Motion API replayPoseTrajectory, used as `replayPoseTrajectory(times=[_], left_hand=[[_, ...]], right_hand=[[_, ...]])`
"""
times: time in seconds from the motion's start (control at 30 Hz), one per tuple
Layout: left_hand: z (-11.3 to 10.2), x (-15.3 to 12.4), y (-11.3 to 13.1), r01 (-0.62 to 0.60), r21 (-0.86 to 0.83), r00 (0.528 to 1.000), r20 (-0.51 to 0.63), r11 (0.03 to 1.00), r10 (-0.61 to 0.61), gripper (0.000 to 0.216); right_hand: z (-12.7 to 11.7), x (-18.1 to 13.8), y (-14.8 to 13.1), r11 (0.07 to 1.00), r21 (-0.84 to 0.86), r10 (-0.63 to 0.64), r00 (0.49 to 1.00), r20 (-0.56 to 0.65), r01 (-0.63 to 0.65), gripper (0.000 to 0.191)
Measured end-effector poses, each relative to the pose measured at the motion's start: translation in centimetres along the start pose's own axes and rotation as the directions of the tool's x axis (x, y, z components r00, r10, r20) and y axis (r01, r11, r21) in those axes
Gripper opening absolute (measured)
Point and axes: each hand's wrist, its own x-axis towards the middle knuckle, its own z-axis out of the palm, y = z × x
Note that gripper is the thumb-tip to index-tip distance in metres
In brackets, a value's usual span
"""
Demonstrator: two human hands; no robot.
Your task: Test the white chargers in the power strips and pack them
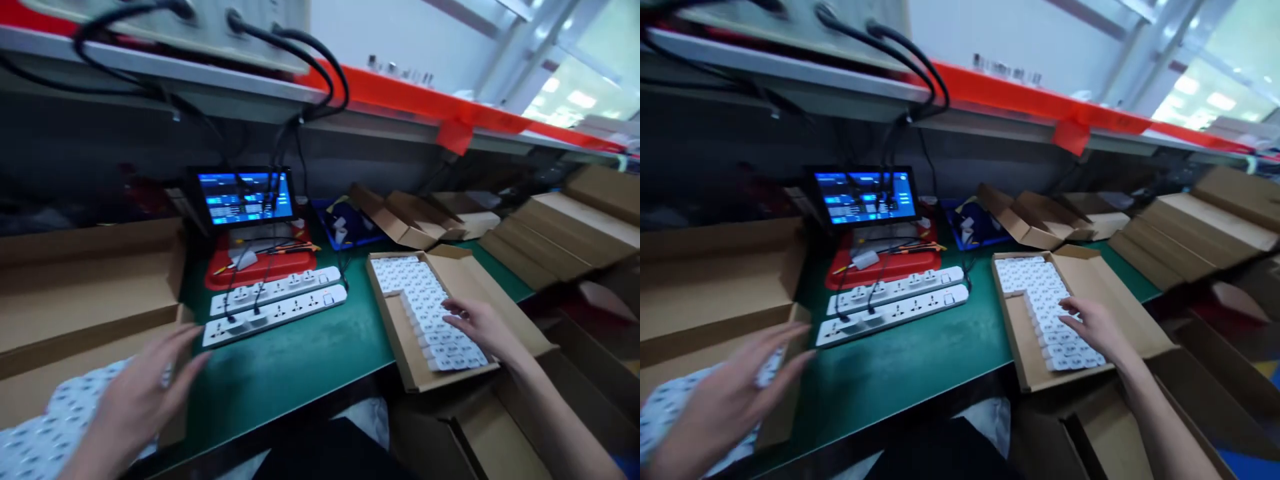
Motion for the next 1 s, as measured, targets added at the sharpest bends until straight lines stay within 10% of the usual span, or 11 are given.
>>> replayPoseTrajectory(times=[0.1,0.2,0.4,0.67,1.0], left_hand=[[7.8,1.8,9.5,-0.26,-0.198,0.947,0.137,0.945,0.289,0.04],[14.1,4.9,19.7,-0.377,-0.411,0.794,0.318,0.83,0.518,0.043],[23.3,9.7,33.6,-0.38,-0.421,0.565,0.599,0.823,0.568,0.079],[26.6,8.2,37.0,-0.294,-0.319,0.593,0.679,0.901,0.434,0.132],[25.7,8.5,36.5,-0.245,-0.359,0.59,0.682,0.901,0.432,0.109]], right_hand=[[0.2,-2.3,2.1,0.989,-0.123,-0.064,0.982,0.176,0.087,0.033],[1.6,-3.7,3.0,0.959,-0.173,-0.169,0.944,0.285,0.224,0.037],[4.3,-3.9,5.8,0.925,-0.221,-0.229,0.917,0.326,0.309,0.059],[6.1,-3.8,5.7,0.932,-0.021,-0.353,0.917,0.185,0.363,0.063],[3.2,-2.4,5.9,0.964,0.024,-0.267,0.959,0.092,0.266,0.035]])
